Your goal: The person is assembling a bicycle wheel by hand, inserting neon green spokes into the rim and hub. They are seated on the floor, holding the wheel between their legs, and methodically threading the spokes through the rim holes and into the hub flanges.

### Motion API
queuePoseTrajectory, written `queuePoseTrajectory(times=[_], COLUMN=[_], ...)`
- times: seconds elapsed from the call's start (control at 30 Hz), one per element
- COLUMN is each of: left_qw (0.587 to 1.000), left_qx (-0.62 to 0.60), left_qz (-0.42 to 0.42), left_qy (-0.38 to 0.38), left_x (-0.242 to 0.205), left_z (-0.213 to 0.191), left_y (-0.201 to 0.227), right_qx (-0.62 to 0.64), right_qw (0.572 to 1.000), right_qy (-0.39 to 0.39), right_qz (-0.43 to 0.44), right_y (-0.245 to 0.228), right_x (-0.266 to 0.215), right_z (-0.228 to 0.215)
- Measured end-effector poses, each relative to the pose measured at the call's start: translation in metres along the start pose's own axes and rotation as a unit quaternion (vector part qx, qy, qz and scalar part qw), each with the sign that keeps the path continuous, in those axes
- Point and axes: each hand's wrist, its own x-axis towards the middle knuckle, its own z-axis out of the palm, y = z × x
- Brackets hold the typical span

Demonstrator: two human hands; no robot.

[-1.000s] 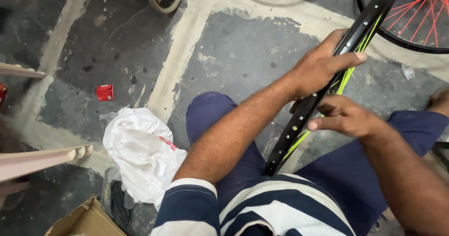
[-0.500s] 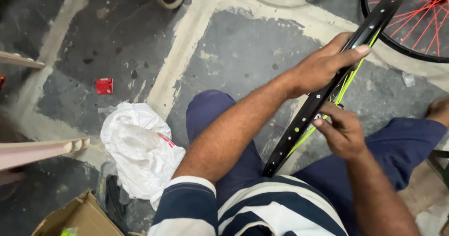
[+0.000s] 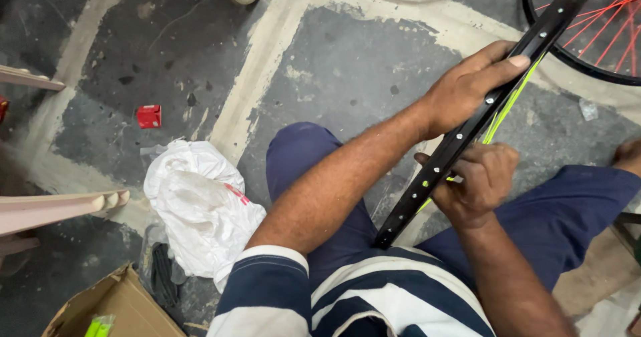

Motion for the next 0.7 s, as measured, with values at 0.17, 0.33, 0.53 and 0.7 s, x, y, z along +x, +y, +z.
queuePoseTrajectory(times=[0.17,0.33,0.53,0.7], left_qw=[1.0,0.998,0.999,1.0], left_qx=[0.018,0.055,0.03,0.011], left_qz=[-0.01,-0.013,0.0,-0.01], left_qy=[0.0,0.005,0.016,0.008], left_x=[-0.001,-0.003,-0.003,-0.003], left_z=[-0.004,0.0,-0.002,-0.001], left_y=[0.008,0.005,0.005,0.01], right_qx=[0.287,0.486,0.09,-0.003], right_qw=[0.918,0.765,0.97,1.0], right_qy=[-0.144,-0.26,-0.19,-0.023], right_qz=[0.231,0.332,0.119,-0.004], right_y=[0.025,0.029,0.007,-0.006], right_x=[-0.015,-0.002,0.025,0.014], right_z=[-0.017,-0.032,-0.028,-0.007])
